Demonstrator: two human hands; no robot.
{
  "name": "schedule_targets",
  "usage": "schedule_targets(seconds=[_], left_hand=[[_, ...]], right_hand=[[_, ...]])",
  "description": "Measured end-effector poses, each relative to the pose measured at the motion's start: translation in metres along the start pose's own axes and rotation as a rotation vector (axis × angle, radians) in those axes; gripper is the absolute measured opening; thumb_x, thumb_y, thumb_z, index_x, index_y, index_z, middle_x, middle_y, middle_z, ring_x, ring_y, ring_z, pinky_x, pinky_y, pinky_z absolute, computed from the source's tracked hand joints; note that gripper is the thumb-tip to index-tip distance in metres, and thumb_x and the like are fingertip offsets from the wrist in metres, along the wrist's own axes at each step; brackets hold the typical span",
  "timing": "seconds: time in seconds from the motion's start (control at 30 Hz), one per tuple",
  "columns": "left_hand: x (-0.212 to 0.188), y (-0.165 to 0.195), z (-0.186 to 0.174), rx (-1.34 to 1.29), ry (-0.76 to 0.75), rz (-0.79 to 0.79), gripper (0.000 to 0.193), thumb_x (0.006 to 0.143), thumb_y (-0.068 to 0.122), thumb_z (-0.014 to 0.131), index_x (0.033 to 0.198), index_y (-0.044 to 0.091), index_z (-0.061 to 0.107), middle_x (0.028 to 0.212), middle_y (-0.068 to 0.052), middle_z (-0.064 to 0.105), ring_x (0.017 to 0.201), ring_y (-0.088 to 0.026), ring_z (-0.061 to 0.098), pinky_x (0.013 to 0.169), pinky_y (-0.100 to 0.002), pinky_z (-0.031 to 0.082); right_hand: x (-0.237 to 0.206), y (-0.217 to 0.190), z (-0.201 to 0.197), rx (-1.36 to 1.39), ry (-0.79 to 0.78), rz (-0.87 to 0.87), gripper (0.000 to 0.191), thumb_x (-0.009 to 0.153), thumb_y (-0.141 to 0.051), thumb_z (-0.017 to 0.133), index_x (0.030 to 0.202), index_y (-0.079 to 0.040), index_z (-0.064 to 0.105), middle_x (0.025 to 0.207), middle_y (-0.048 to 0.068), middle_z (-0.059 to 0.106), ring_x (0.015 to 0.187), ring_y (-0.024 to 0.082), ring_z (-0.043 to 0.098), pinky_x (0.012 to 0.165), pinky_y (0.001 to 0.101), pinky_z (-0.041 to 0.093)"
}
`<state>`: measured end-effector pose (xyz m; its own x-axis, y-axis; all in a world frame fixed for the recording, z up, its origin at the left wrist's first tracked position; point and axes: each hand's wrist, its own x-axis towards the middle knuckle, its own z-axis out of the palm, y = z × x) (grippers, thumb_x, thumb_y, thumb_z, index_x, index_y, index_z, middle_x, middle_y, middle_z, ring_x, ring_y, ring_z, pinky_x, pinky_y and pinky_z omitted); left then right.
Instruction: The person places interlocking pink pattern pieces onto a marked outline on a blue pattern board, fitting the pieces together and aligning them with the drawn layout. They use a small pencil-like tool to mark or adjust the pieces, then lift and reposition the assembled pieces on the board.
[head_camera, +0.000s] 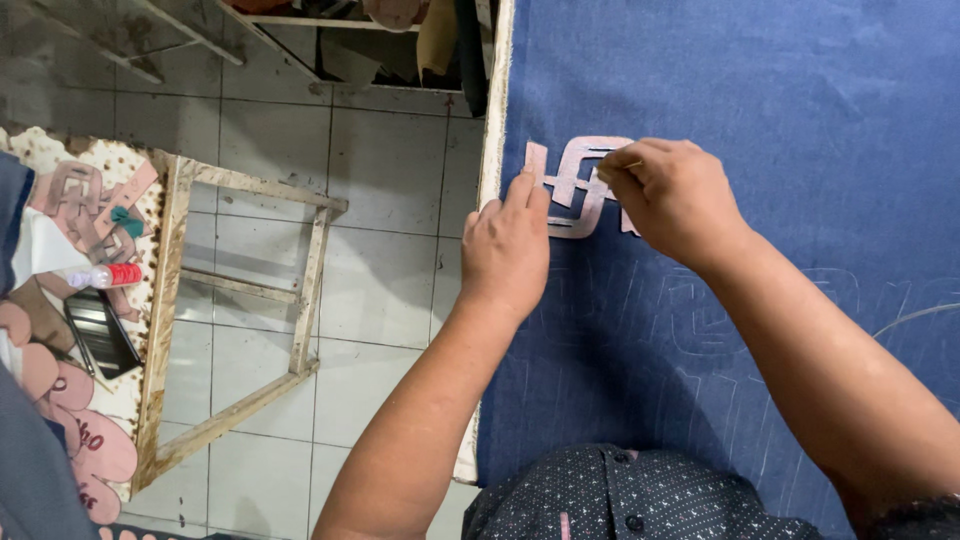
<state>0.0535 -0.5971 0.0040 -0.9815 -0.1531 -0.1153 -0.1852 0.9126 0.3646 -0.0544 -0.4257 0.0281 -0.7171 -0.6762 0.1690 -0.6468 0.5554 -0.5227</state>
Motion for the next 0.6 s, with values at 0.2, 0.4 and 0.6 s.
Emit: schedule_targets(seconds=[0.2, 0.4, 0.6], left_hand=[[-0.002, 0.005, -0.001, -0.006, 0.064, 0.042, 0.046, 0.091, 0.012, 0.054, 0.132, 0.03, 0.065, 0.146, -0.011, 0.05, 0.089, -0.031, 0.068, 0.085, -0.047, 0.051], [0.0, 0.006, -0.001, 0.005, 0.027, 0.023, 0.046, 0.093, 0.013, 0.054, 0.134, 0.032, 0.065, 0.141, -0.012, 0.051, 0.093, -0.031, 0.069, 0.088, -0.048, 0.051], [-0.001, 0.008, -0.003, -0.004, -0.011, 0.003, 0.049, 0.092, 0.011, 0.055, 0.135, 0.032, 0.065, 0.14, -0.012, 0.051, 0.092, -0.031, 0.068, 0.088, -0.047, 0.05]], right_hand=[[0.001, 0.002, 0.0, 0.072, -0.034, 0.013, 0.012, 0.098, -0.014, 0.071, 0.098, -0.003, 0.075, 0.092, 0.013, 0.073, 0.08, 0.032, 0.071, 0.07, 0.0411, 0.056], [0.011, 0.007, -0.002, -0.015, -0.04, -0.007, 0.012, 0.1, -0.014, 0.07, 0.1, -0.003, 0.076, 0.096, 0.012, 0.075, 0.081, 0.031, 0.072, 0.071, 0.0399, 0.057], [0.004, 0.012, -0.004, -0.037, -0.034, -0.04, 0.011, 0.099, -0.014, 0.071, 0.099, -0.004, 0.077, 0.095, 0.011, 0.074, 0.083, 0.033, 0.07, 0.075, 0.0417, 0.056]])
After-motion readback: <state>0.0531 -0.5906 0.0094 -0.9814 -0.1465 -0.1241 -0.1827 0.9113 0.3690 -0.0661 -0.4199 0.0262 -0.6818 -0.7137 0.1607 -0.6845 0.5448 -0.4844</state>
